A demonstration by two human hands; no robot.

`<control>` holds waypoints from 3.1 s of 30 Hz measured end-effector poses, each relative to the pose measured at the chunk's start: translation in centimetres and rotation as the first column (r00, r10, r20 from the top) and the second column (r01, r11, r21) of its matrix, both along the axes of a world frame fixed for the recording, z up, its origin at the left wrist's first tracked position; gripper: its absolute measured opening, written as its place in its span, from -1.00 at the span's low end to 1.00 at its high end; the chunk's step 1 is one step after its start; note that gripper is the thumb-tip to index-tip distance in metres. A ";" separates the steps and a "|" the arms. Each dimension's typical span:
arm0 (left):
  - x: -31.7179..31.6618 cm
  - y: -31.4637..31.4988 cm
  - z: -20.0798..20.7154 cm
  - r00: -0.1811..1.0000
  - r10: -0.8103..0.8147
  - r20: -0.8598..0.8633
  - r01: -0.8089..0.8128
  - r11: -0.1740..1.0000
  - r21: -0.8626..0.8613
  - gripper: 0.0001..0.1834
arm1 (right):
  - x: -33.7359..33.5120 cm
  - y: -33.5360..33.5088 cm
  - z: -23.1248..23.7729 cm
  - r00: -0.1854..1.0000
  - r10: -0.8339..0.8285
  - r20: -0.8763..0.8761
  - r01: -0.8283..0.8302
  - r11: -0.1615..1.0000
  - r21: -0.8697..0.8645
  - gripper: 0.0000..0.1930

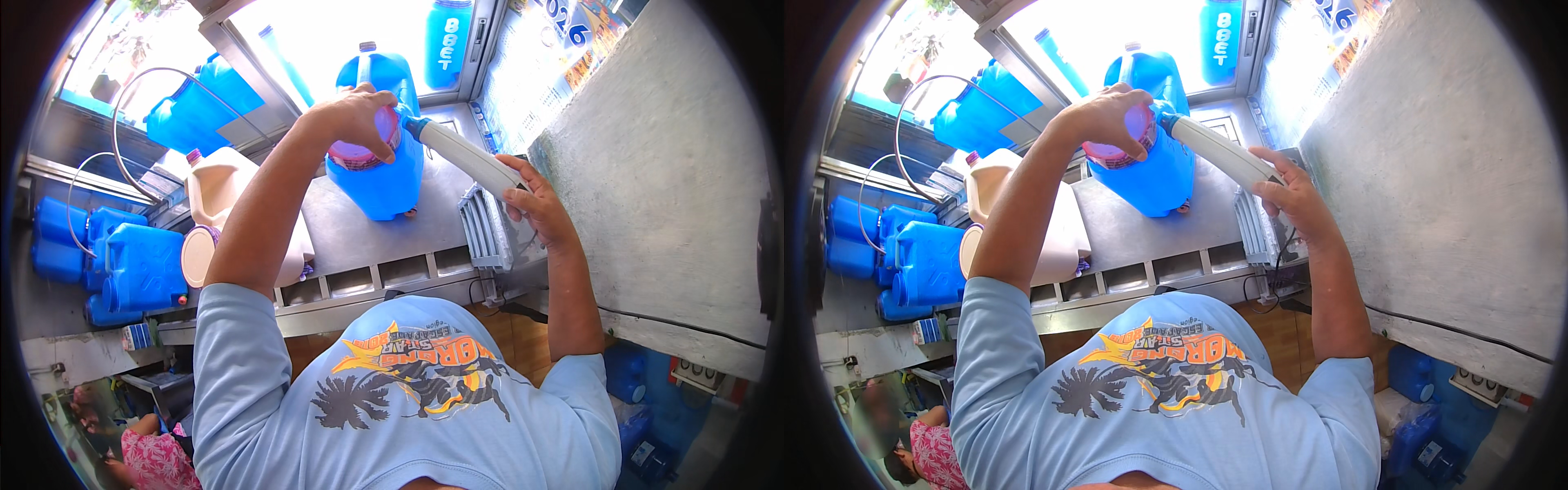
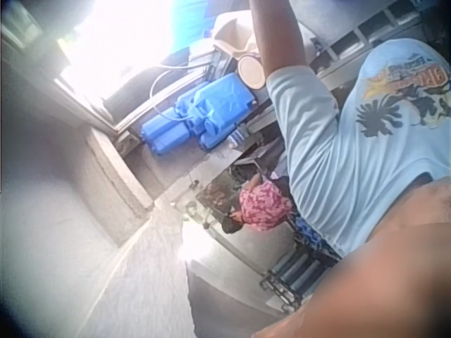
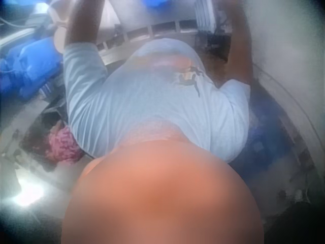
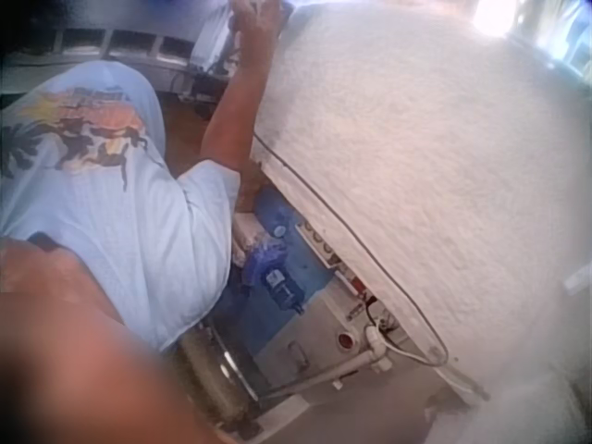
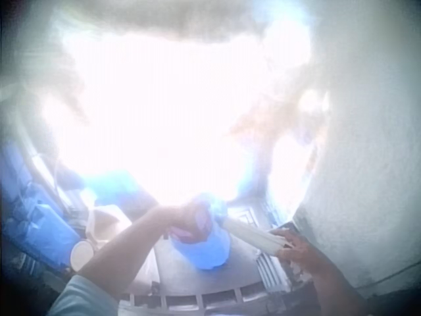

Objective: The person uses a handheld heat-sealing tool to seal the lids of two plastic jugs on a stainless steel counter. They first seal a beige jug, then a blue jug, pressing the tool around each lid rim. After sealing, they open both jugs to inspect the contents and place the lids back on the counter.

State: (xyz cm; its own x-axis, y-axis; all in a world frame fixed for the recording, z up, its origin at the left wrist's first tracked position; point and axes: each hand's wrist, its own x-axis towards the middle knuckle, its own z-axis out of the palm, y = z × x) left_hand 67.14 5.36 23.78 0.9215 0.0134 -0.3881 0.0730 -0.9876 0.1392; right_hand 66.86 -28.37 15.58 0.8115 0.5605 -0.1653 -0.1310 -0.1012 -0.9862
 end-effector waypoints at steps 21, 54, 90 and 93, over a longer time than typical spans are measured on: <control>-8.1 6.2 -11.6 0.725 0.317 0.611 0.072 0.848 -0.525 0.21 | -2.3 0.0 -2.3 0.999 -0.019 -0.032 0.026 0.973 0.229 -0.33; 1.5 3.7 -6.7 0.809 -0.128 0.574 0.295 0.932 -0.209 -0.47 | -5.0 -0.9 -0.7 0.990 -0.131 0.054 0.126 0.988 0.085 -0.33; -8.1 0.0 -13.6 0.394 0.545 0.740 0.135 0.762 -0.633 0.29 | -4.8 0.1 2.5 0.952 0.008 0.305 0.060 0.975 -0.214 -0.39; -8.1 -0.1 -13.2 0.409 0.530 0.743 0.143 0.767 -0.626 0.26 | -4.3 0.0 3.0 0.937 0.050 0.346 0.042 0.966 -0.253 -0.39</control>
